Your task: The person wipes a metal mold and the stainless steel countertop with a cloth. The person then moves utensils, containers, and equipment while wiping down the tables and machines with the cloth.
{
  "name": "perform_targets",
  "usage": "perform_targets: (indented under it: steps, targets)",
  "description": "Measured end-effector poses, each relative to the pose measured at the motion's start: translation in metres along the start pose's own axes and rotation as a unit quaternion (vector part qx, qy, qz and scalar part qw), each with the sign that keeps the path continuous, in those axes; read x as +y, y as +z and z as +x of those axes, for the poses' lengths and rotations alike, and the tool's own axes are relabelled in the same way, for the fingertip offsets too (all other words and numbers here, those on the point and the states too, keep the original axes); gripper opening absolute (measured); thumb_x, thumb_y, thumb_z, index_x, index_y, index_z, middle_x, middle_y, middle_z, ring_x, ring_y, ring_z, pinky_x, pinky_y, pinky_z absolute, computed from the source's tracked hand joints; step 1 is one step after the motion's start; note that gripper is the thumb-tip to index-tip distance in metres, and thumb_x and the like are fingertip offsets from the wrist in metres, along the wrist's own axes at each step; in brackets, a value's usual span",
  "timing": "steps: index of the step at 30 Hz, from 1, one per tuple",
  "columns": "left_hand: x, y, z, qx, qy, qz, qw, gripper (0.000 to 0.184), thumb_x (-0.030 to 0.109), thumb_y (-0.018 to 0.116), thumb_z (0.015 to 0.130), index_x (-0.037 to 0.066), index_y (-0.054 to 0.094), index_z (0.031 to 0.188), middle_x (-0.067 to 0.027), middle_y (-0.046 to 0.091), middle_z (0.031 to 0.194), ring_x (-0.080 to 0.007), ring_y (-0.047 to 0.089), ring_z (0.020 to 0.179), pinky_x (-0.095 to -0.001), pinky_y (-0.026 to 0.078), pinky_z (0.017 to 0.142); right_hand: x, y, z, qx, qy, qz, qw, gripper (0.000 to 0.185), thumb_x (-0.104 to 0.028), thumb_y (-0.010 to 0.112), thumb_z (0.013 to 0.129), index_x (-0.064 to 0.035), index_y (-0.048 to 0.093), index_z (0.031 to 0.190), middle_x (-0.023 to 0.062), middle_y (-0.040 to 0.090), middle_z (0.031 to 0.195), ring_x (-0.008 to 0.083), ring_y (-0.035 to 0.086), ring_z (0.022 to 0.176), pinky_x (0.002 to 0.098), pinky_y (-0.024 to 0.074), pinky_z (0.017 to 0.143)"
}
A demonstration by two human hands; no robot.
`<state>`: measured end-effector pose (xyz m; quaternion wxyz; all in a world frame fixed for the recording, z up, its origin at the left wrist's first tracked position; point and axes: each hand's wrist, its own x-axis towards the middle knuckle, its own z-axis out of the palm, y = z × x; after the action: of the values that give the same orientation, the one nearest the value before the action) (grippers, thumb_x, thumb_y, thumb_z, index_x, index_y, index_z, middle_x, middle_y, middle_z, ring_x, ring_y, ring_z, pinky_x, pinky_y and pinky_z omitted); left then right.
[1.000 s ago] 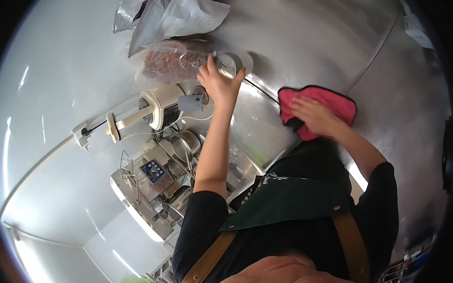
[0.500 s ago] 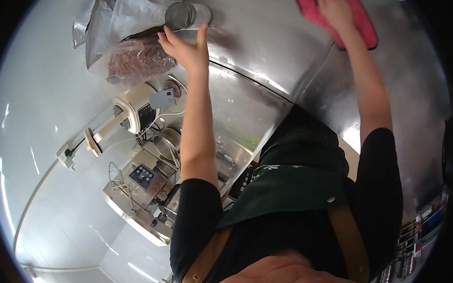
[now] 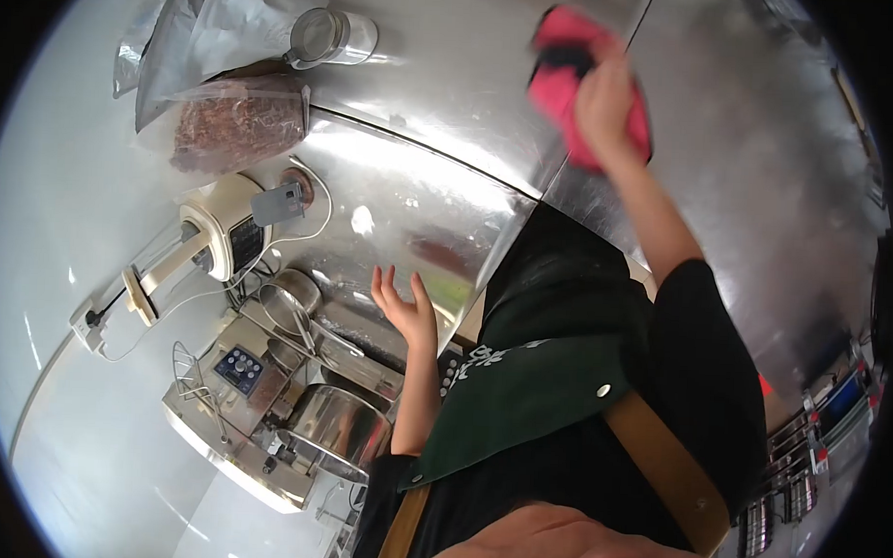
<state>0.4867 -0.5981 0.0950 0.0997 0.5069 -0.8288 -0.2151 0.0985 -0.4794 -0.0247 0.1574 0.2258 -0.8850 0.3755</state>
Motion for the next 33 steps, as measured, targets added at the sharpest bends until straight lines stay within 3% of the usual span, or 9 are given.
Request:
perform_targets:
  steps: [3, 6, 7, 9, 12, 16, 22, 30, 33]
  targets:
    - [-0.022, 0.004, -0.033, -0.006, -0.026, -0.016, 1.0, 0.038, 0.012, 0.068, 0.088, -0.002, 0.056, 0.121, -0.0231, 0.042, 0.138, -0.0389, 0.045, 0.126, -0.0448, 0.041, 0.101, 0.09, 0.009, 0.114, 0.117, 0.055, -0.017, 0.991, 0.041, -0.011, 0.048, 0.092, 0.0035, 0.05, 0.13, 0.0271, 0.051, 0.132, 0.04, 0.049, 0.123, 0.0438, 0.0396, 0.104]
    - [-0.027, 0.006, -0.06, -0.025, -0.076, -0.039, 0.996, 0.037, 0.012, 0.068, 0.088, -0.001, 0.056, 0.12, -0.0235, 0.042, 0.138, -0.039, 0.046, 0.126, -0.0441, 0.041, 0.101, 0.177, 0.015, 0.194, -0.021, 0.179, -0.174, 0.968, 0.046, -0.023, 0.048, 0.096, 0.0058, 0.044, 0.131, 0.0312, 0.058, 0.118, 0.0467, 0.057, 0.108, 0.0488, 0.046, 0.091]
    - [-0.022, 0.004, -0.065, -0.03, -0.079, -0.057, 0.995, 0.036, 0.011, 0.068, 0.088, -0.001, 0.057, 0.12, -0.0238, 0.043, 0.136, -0.0391, 0.047, 0.125, -0.0436, 0.043, 0.099, 0.169, 0.022, 0.194, 0.063, 0.125, -0.144, 0.98, 0.044, -0.027, 0.049, 0.096, 0.0064, 0.047, 0.126, 0.0309, 0.06, 0.112, 0.0474, 0.058, 0.104, 0.0498, 0.0461, 0.089]
    - [-0.026, 0.004, -0.078, -0.028, -0.09, -0.068, 0.993, 0.033, 0.009, 0.068, 0.087, 0.0, 0.058, 0.118, -0.0231, 0.044, 0.135, -0.0385, 0.05, 0.123, -0.0412, 0.046, 0.096, 0.144, 0.027, 0.183, 0.108, 0.037, -0.122, 0.986, 0.033, -0.025, 0.053, 0.091, 0.0029, 0.057, 0.107, 0.0246, 0.064, 0.094, 0.0448, 0.062, 0.09, 0.0505, 0.0477, 0.082]
    - [-0.04, 0.006, -0.102, -0.031, -0.112, -0.079, 0.99, 0.033, 0.01, 0.068, 0.089, 0.002, 0.058, 0.119, -0.0184, 0.043, 0.137, -0.0318, 0.05, 0.124, -0.0397, 0.048, 0.096, 0.095, 0.026, 0.118, -0.036, -0.071, -0.204, 0.976, 0.06, -0.036, 0.05, 0.093, 0.0026, 0.044, 0.138, 0.0228, 0.046, 0.141, 0.0452, 0.036, 0.134, 0.0503, 0.0319, 0.11]
    - [-0.064, -0.001, -0.121, -0.037, -0.118, -0.107, 0.987, 0.032, 0.008, 0.068, 0.087, 0.003, 0.059, 0.118, -0.0186, 0.044, 0.136, -0.0333, 0.05, 0.123, -0.0406, 0.049, 0.095, -0.025, 0.008, -0.021, -0.141, -0.096, -0.272, 0.947, 0.07, -0.041, 0.055, 0.088, -0.0003, 0.04, 0.142, 0.0213, 0.04, 0.147, 0.0471, 0.03, 0.138, 0.0609, 0.0212, 0.112]
    - [-0.098, -0.016, -0.13, 0.023, -0.15, -0.166, 0.974, 0.029, 0.009, 0.068, 0.087, 0.002, 0.061, 0.114, -0.0198, 0.05, 0.131, -0.0333, 0.054, 0.117, -0.039, 0.051, 0.09, -0.178, -0.006, -0.177, -0.286, -0.171, -0.089, 0.939, 0.066, -0.033, 0.062, 0.082, 0.001, 0.047, 0.136, 0.0281, 0.033, 0.147, 0.0493, 0.027, 0.138, 0.0574, 0.0206, 0.114]
    - [-0.089, -0.017, 0.003, 0.103, -0.024, -0.209, 0.972, 0.031, 0.005, 0.064, 0.088, -0.002, 0.056, 0.117, -0.0178, 0.059, 0.111, -0.0262, 0.063, 0.097, -0.0337, 0.054, 0.071, -0.253, 0.088, -0.146, -0.281, -0.261, 0.013, 0.924, 0.066, -0.04, 0.059, 0.088, 0.0019, 0.045, 0.137, 0.0283, 0.034, 0.147, 0.047, 0.027, 0.139, 0.053, 0.0207, 0.115]
    - [-0.082, -0.009, 0.076, 0.104, -0.007, -0.179, 0.978, 0.033, 0.001, 0.06, 0.086, -0.003, 0.054, 0.118, -0.0199, 0.058, 0.114, -0.0297, 0.062, 0.096, -0.0368, 0.053, 0.078, -0.286, 0.13, -0.115, -0.262, -0.269, -0.014, 0.927, 0.061, -0.035, 0.058, 0.088, 0.0018, 0.046, 0.136, 0.0256, 0.037, 0.146, 0.0428, 0.031, 0.138, 0.0493, 0.0228, 0.116]
